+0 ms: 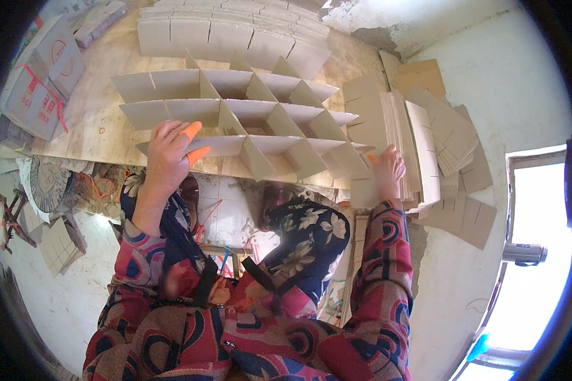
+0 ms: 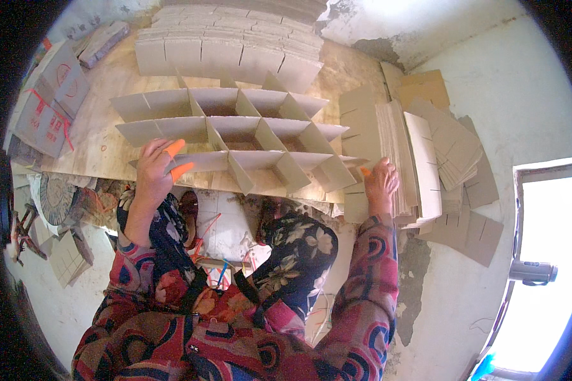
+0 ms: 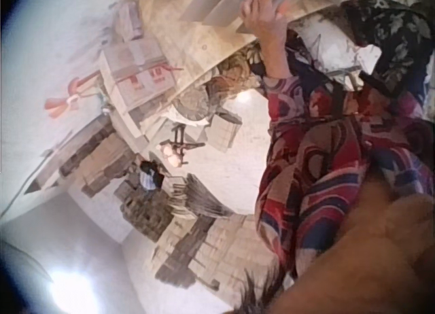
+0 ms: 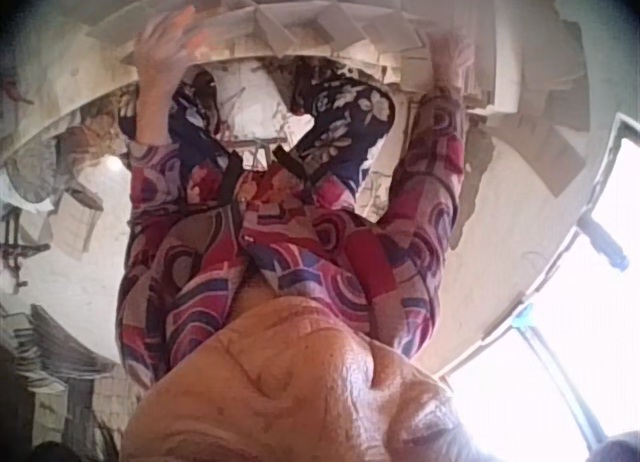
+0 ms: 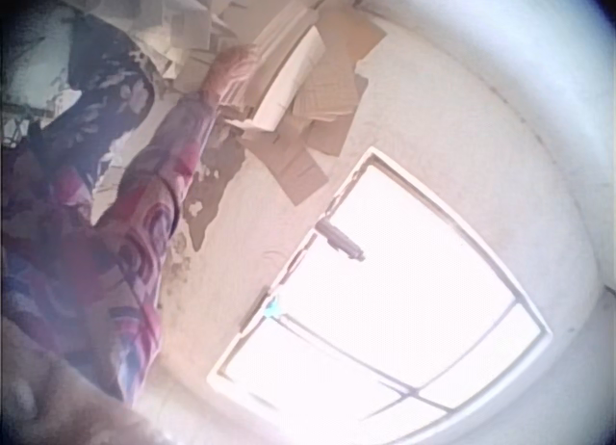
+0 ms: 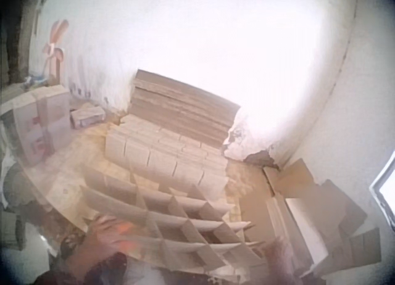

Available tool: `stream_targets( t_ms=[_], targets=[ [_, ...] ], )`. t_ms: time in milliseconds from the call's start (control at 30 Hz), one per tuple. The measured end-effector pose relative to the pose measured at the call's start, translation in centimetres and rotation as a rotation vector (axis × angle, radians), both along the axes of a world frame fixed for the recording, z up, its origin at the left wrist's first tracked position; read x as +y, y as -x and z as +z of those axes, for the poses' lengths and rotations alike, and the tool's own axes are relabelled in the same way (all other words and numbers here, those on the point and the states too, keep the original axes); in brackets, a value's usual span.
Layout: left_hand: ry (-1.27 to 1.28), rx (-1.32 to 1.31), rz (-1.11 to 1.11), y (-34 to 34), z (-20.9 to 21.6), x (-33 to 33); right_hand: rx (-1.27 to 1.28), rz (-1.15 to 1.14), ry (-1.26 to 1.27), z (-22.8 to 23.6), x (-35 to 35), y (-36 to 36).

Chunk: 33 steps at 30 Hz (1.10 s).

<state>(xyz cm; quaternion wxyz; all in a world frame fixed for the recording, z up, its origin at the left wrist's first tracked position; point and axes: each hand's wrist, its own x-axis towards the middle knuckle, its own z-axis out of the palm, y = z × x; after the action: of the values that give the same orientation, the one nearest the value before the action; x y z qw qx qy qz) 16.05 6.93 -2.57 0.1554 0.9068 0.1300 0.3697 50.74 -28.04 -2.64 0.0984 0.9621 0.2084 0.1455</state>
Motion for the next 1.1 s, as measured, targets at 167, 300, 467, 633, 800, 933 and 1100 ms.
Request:
stream_targets(
  t_ms=[167, 300, 467, 633, 800, 933, 1100],
  targets=[
    [0.016, -0.025, 0.062, 1.0, -0.4, 0.9, 0.047, -0.026, 0.017, -0.3, -0.8, -3.6],
    [0.065, -0.04, 0.126, 1.9, -0.3, 1.2, 0.046, -0.102, -0.193, 2.0, -1.0, -2.0],
    [0.072, -0.042, 0.144, 2.3, -0.2, 1.2, -0.461, 0.185, -0.46, 4.3, -1.4, -1.1],
    [0.047, 0.014, 0.217, 4.0, 0.1, 2.3, 0.032, 0.263, -1.044, 10.0, 5.4, 3.0],
    [0.067, 0.049, 0.212, 4.2, -1.3, 2.8, 0.453, 0.751, -0.772, 13.4, 14.7, 16.0],
    [0.304, 0.009, 0.089, 3.9, -2.6, 3.3, 0.462, 0.989, -0.734, 11.4, 19.2, 20.2],
    [0.335, -0.073, 0.016, 3.9, -3.0, 3.5, 0.449, 1.02, -0.684, 11.1, 22.7, 22.1]
  ],
)
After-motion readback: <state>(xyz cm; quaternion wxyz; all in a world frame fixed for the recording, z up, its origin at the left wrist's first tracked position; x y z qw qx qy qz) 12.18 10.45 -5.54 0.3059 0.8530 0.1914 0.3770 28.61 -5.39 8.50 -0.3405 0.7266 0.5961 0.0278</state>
